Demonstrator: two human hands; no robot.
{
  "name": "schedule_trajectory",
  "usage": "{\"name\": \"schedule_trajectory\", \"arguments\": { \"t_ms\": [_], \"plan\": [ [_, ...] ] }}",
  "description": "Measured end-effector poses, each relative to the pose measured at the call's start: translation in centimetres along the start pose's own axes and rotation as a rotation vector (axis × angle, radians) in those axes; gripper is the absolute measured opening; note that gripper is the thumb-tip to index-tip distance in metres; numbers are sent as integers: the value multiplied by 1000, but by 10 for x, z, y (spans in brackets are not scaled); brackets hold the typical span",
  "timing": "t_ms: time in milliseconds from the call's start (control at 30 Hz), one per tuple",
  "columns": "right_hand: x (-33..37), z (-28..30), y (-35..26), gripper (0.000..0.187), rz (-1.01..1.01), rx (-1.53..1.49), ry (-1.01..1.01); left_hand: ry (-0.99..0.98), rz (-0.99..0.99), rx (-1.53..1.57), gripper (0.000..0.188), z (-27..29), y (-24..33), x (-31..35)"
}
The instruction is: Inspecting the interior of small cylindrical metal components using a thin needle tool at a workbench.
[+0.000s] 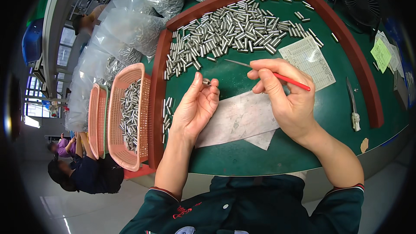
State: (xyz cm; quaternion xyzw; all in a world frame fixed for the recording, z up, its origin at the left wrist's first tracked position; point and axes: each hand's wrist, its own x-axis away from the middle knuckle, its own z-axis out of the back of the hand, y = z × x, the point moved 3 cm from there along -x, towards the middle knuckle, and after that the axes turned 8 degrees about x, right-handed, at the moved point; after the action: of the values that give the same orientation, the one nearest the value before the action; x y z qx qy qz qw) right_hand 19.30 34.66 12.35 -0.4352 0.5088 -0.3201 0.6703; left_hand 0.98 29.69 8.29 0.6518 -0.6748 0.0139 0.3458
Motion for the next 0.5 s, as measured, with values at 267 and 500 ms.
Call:
{"name": "schedule_trajectory", "arguments": {
  "t_ms": [267, 500],
  "plan": [
    [0, 0, -1, 15, -17, -13, 6, -201, -103, -244, 25, -3, 7, 4],
    [0, 2, 0, 16, -22, -14, 10, -170, -133, -323, 29, -5, 6, 4]
  ]
}}
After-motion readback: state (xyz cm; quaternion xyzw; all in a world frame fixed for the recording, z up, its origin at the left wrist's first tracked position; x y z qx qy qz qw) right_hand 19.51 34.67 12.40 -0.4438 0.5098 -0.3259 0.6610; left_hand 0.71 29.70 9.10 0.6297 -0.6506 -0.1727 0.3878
